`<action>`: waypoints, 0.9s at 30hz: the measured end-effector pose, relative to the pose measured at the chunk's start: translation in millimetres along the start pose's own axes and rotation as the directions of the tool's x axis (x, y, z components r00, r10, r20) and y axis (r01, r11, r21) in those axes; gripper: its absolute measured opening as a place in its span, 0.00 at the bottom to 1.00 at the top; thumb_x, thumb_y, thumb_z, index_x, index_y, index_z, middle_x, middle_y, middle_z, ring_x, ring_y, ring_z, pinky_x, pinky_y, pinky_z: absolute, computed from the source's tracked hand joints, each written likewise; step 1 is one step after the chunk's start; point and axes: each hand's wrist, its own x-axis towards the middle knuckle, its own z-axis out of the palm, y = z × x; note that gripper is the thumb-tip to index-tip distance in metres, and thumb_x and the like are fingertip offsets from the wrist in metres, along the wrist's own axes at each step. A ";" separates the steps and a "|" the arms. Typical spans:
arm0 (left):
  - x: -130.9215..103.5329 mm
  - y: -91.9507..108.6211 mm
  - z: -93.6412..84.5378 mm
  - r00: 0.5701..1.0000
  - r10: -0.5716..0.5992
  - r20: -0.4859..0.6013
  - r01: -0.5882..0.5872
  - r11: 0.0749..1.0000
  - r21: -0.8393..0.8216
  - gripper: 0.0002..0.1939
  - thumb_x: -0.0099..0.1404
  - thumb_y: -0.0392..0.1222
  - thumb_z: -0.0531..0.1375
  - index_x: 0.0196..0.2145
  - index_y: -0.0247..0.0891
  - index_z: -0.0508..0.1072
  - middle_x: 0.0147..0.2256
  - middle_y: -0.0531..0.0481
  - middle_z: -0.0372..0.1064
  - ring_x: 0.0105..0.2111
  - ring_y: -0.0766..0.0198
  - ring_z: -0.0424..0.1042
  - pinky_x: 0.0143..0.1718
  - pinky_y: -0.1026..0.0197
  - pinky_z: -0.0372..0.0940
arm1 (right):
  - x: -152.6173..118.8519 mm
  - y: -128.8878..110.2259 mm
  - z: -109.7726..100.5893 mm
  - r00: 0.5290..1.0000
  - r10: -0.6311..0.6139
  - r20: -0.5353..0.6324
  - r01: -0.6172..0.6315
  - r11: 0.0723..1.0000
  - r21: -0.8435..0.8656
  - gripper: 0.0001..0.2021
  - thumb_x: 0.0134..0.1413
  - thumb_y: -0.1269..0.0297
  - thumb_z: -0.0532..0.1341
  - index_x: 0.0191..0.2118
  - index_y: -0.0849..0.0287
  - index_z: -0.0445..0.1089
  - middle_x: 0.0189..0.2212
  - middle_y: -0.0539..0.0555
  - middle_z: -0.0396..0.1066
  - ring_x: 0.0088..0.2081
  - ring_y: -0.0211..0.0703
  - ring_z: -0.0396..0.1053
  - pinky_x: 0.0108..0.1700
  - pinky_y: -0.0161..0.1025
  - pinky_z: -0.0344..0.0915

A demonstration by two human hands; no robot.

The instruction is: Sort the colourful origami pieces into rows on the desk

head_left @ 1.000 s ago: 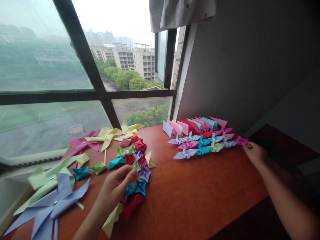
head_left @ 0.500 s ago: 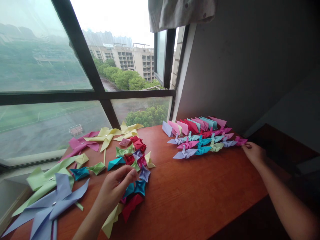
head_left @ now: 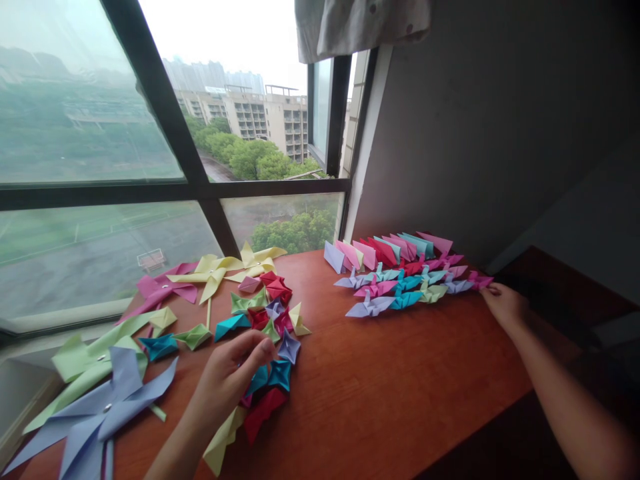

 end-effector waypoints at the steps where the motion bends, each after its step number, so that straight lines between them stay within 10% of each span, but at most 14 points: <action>1: 0.0 0.1 0.0 1.000 -0.001 0.000 0.001 1.000 -0.001 0.16 0.64 0.53 0.59 0.28 0.37 0.74 0.25 0.52 0.70 0.25 0.65 0.68 0.26 0.68 0.62 | -1.2 0.1 -1.0 1.000 0.003 -0.007 -0.003 1.000 -0.007 0.02 0.45 0.66 0.66 0.27 0.57 0.74 0.31 0.60 0.75 0.29 0.44 0.66 0.35 0.41 0.56; 18: -1.5 3.3 0.3 0.999 -0.035 -0.035 0.036 0.999 0.018 0.17 0.63 0.54 0.60 0.28 0.37 0.74 0.25 0.51 0.70 0.26 0.64 0.68 0.24 0.69 0.62 | -44.1 -12.4 19.0 0.968 -0.236 -0.089 0.216 0.958 -0.191 0.12 0.52 0.59 0.58 0.37 0.57 0.77 0.33 0.58 0.76 0.31 0.47 0.69 0.32 0.40 0.56; 27: -1.6 3.2 -1.4 0.999 -0.020 -0.031 0.021 0.999 0.029 0.18 0.62 0.55 0.60 0.27 0.36 0.74 0.25 0.51 0.69 0.26 0.64 0.68 0.25 0.68 0.63 | -41.0 -13.5 34.1 0.974 -0.208 -0.084 0.217 0.970 0.109 0.26 0.51 0.41 0.57 0.41 0.60 0.75 0.31 0.59 0.76 0.34 0.50 0.73 0.36 0.41 0.64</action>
